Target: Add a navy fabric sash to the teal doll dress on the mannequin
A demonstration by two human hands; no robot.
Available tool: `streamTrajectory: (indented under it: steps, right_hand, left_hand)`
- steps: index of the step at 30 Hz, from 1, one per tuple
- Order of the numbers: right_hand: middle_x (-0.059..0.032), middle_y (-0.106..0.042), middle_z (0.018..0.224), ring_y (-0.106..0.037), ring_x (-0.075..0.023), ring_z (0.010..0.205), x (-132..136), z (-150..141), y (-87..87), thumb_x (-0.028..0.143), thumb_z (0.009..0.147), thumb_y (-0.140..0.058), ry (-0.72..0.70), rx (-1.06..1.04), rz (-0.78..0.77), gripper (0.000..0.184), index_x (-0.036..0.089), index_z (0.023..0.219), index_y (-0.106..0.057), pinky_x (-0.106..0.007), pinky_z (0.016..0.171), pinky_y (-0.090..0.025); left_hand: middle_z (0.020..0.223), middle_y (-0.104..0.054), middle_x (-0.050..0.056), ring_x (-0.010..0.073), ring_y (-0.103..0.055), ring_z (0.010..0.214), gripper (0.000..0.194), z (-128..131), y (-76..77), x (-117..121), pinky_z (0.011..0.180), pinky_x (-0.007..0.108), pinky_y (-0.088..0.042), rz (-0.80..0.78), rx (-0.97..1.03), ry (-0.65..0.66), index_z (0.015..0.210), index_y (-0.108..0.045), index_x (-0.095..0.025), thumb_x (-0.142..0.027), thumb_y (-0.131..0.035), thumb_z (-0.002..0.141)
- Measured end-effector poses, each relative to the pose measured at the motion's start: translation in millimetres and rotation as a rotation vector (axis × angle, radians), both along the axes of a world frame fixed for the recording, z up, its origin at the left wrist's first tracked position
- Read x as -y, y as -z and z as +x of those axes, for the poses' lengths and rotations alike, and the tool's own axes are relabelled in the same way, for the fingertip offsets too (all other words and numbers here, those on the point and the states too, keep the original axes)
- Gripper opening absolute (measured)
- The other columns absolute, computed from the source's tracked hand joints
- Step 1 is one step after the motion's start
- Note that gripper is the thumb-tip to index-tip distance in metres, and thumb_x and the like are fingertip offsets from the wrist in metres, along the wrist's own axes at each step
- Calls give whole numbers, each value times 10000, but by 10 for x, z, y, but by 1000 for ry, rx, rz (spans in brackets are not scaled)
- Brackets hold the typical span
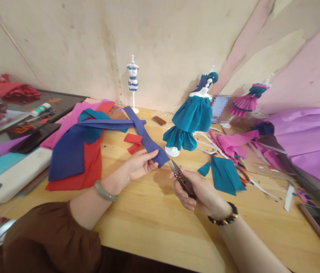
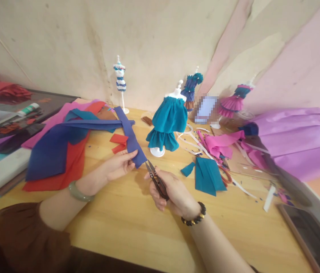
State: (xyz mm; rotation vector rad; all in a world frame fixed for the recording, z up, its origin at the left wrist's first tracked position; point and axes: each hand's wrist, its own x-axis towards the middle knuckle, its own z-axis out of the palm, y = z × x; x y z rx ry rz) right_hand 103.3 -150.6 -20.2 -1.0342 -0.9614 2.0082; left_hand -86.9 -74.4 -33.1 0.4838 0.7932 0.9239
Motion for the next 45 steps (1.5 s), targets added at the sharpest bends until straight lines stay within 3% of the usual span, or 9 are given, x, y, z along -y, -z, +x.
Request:
streamTrajectory:
  steps: [11,18,24,35,45]
  right_hand:
    - [88,-451,453,-291,-57,291,-3,-4,-15,512,883,-502,5,-9,-18,372,181,1037,-574,-179,295,-280]
    - [85,-451,466,-282,-54,299,-18,7,3,497,898,-483,21,-18,-40,317,201,961,-578,-173,296,-288]
    - [92,-407,461,-223,-46,313,-18,-4,-7,490,905,-477,26,-17,-51,306,202,914,-581,-160,291,-268]
    - [108,-314,465,-151,-41,328,-8,-25,-18,470,926,-456,55,-45,-88,308,198,834,-568,-144,282,-252]
    - [118,-292,466,-128,-37,328,-23,-24,-7,474,907,-499,31,-74,-81,290,204,809,-540,-140,280,-249]
  left_hand:
    - [614,-660,15,68,-587,444,118,-11,49,-8,457,158,-502,38,-23,13,745,-642,-118,-92,-612,856]
    - [718,-695,30,77,-623,509,27,17,90,6,495,171,-526,74,24,70,797,-657,-114,-109,-679,811]
    - [790,-703,38,112,-681,633,72,35,45,50,622,218,-582,63,99,82,797,-643,-116,-46,-649,811]
    - [888,-718,36,116,-694,731,128,22,108,64,741,256,-595,81,91,114,856,-663,-127,-35,-689,770]
    - [901,-724,40,111,-696,726,173,30,83,78,689,209,-598,98,94,136,910,-689,-118,-10,-663,777]
